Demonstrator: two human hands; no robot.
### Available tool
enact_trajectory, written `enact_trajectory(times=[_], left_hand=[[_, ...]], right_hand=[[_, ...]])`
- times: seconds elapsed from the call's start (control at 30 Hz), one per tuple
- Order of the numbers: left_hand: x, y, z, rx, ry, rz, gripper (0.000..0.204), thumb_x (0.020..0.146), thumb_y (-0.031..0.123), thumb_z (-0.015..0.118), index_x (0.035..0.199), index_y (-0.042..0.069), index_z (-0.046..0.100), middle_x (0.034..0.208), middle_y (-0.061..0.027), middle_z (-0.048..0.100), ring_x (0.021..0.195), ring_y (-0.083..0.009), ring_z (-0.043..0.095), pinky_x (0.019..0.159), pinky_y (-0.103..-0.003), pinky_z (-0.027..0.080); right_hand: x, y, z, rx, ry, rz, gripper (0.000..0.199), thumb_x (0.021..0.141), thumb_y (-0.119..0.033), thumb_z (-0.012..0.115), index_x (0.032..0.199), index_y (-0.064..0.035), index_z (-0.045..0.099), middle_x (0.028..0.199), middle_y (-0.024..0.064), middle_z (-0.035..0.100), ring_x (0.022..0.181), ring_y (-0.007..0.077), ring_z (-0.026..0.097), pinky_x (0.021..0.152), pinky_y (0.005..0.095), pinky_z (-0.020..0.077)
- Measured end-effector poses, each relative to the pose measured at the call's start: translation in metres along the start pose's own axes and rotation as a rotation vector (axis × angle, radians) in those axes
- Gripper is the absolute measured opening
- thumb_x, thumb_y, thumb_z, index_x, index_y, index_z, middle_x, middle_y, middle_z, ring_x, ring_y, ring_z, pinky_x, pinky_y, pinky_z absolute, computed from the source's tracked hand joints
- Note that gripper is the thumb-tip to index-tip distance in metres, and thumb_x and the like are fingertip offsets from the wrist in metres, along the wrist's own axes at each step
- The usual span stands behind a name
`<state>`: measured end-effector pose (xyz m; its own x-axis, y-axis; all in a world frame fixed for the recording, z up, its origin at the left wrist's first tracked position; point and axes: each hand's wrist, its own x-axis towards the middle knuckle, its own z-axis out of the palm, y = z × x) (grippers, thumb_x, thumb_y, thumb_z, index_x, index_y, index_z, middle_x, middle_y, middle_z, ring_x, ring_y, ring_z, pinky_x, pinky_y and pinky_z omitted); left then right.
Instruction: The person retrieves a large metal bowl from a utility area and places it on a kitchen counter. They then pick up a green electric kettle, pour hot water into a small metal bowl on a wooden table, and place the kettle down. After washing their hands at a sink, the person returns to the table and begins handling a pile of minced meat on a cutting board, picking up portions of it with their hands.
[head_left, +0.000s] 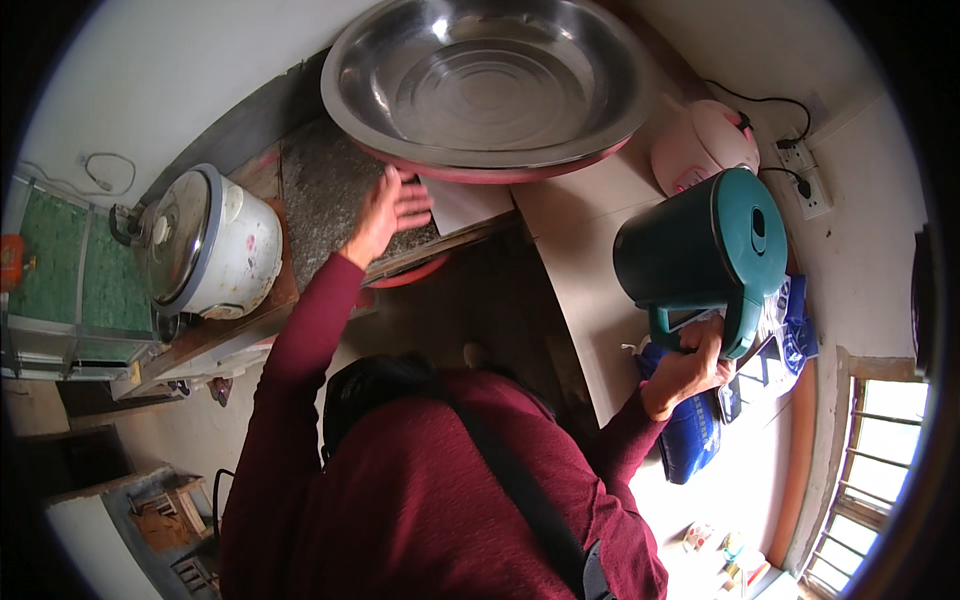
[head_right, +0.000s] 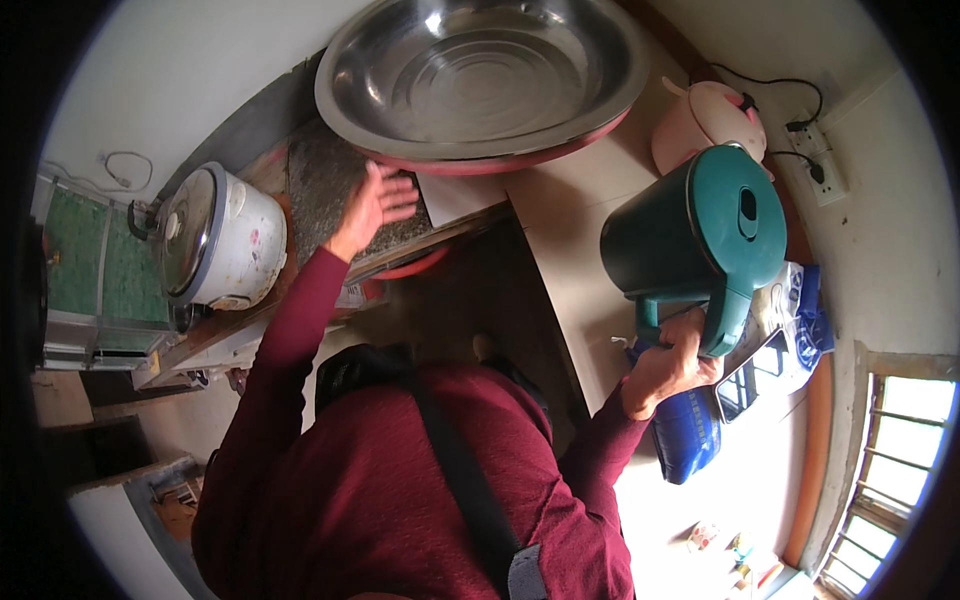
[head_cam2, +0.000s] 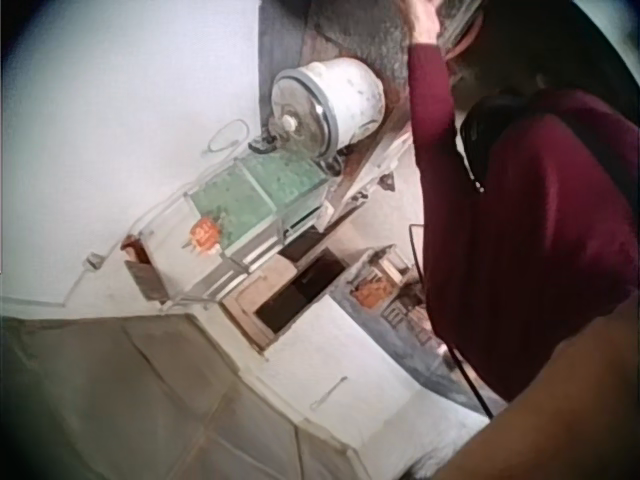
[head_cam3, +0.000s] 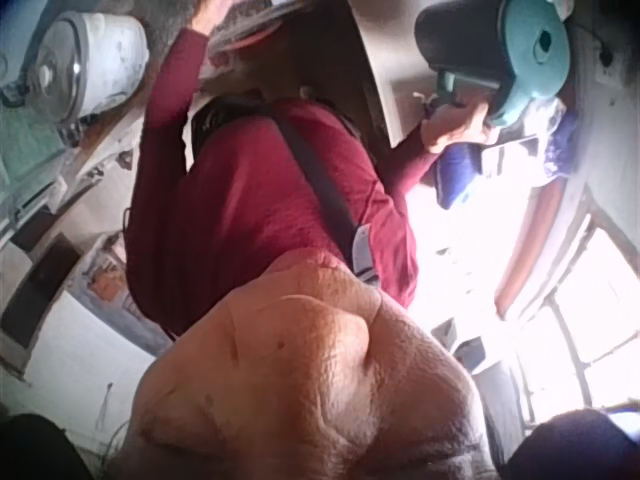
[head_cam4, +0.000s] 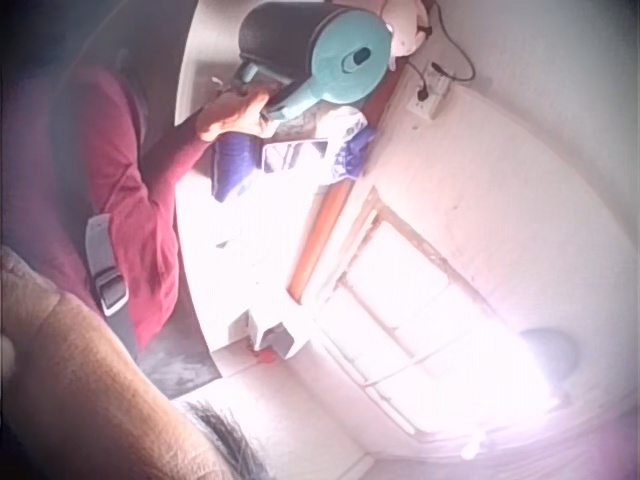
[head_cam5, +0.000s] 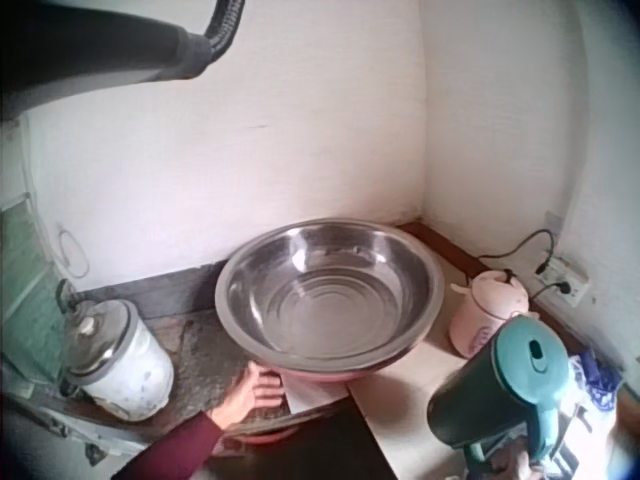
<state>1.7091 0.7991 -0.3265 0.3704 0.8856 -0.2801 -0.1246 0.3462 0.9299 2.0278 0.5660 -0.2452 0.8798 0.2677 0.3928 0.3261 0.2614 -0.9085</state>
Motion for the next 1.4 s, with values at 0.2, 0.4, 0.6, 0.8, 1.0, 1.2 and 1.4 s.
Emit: enact_trajectory(times=[0.2,0.4,0.6,0.8,1.0,1.2,1.4], left_hand=[[0.019,0.029,0.011,-0.324,0.07,0.142,0.064,0.076,0.047,0.062,0.115,0.001,0.042,0.111,-0.0146,0.05,0.1,-0.0272,0.053,0.087,-0.045,0.046],[0.019,0.035,0.012,-0.318,0.017,0.125,0.049,0.082,0.041,0.058,0.11,0.003,0.045,0.106,-0.0132,0.052,0.099,-0.024,0.052,0.09,-0.043,0.045],[0.018,0.032,0.014,-0.325,0.048,0.125,0.052,0.083,0.043,0.056,0.114,0.003,0.042,0.109,-0.0146,0.05,0.102,-0.0239,0.051,0.092,-0.041,0.043],[0.02,0.028,0.004,-0.286,0.039,0.112,0.055,0.082,0.047,0.055,0.114,0.003,0.044,0.107,-0.0134,0.052,0.101,-0.0233,0.052,0.09,-0.038,0.044],[0.014,0.028,0.008,-0.288,0.068,0.116,0.055,0.081,0.046,0.057,0.112,0.002,0.047,0.102,-0.0123,0.055,0.094,-0.0225,0.056,0.086,-0.035,0.045],[0.013,0.03,0.004,-0.281,0.106,0.047,0.053,0.08,0.044,0.059,0.109,0.001,0.049,0.099,-0.0119,0.056,0.091,-0.0214,0.057,0.084,-0.034,0.046],[0.01,0.031,0.005,-0.272,0.067,0.104,0.053,0.083,0.043,0.055,0.115,0.002,0.045,0.104,-0.0112,0.054,0.096,-0.0205,0.054,0.087,-0.034,0.044]], right_hand=[[-0.013,-0.01,-0.009,0.049,-0.123,-0.005,0.026,0.082,-0.002,0.043,0.056,-0.0008,0.042,0.051,0.0009,0.037,0.044,0.0072,0.031,0.044,0.022,0.0259],[-0.018,-0.02,-0.015,-0.037,-0.173,-0.032,0.016,0.066,-0.003,0.046,0.051,-0.0016,0.044,0.046,0.0022,0.042,0.042,0.0093,0.04,0.045,0.0218,0.0289],[-0.03,-0.03,-0.012,0.054,-0.156,0.061,0.015,0.063,-0.005,0.049,0.05,-0.0006,0.045,0.047,0.0031,0.044,0.042,0.0097,0.04,0.046,0.0215,0.0305],[-0.042,-0.023,-0.021,0.18,-0.203,0.112,0.008,0.065,-0.002,0.055,0.059,0.0017,0.052,0.052,0.0026,0.048,0.045,0.0092,0.043,0.045,0.0208,0.0328],[-0.059,-0.033,-0.016,0.036,-0.276,0.027,0.018,0.063,0.002,0.058,0.053,-0.0044,0.045,0.052,-0.0009,0.046,0.046,0.0055,0.042,0.045,0.0192,0.0312],[-0.073,-0.023,-0.015,0.181,-0.385,0.173,0.033,0.06,0.004,0.061,0.049,-0.0106,0.034,0.047,-0.0058,0.037,0.043,0.002,0.032,0.042,0.0199,0.0235],[-0.077,-0.022,-0.009,0.289,-0.541,0.219,0.026,0.058,0.004,0.059,0.048,-0.0077,0.038,0.048,-0.0064,0.037,0.044,0.0018,0.032,0.043,0.0199,0.0233]])
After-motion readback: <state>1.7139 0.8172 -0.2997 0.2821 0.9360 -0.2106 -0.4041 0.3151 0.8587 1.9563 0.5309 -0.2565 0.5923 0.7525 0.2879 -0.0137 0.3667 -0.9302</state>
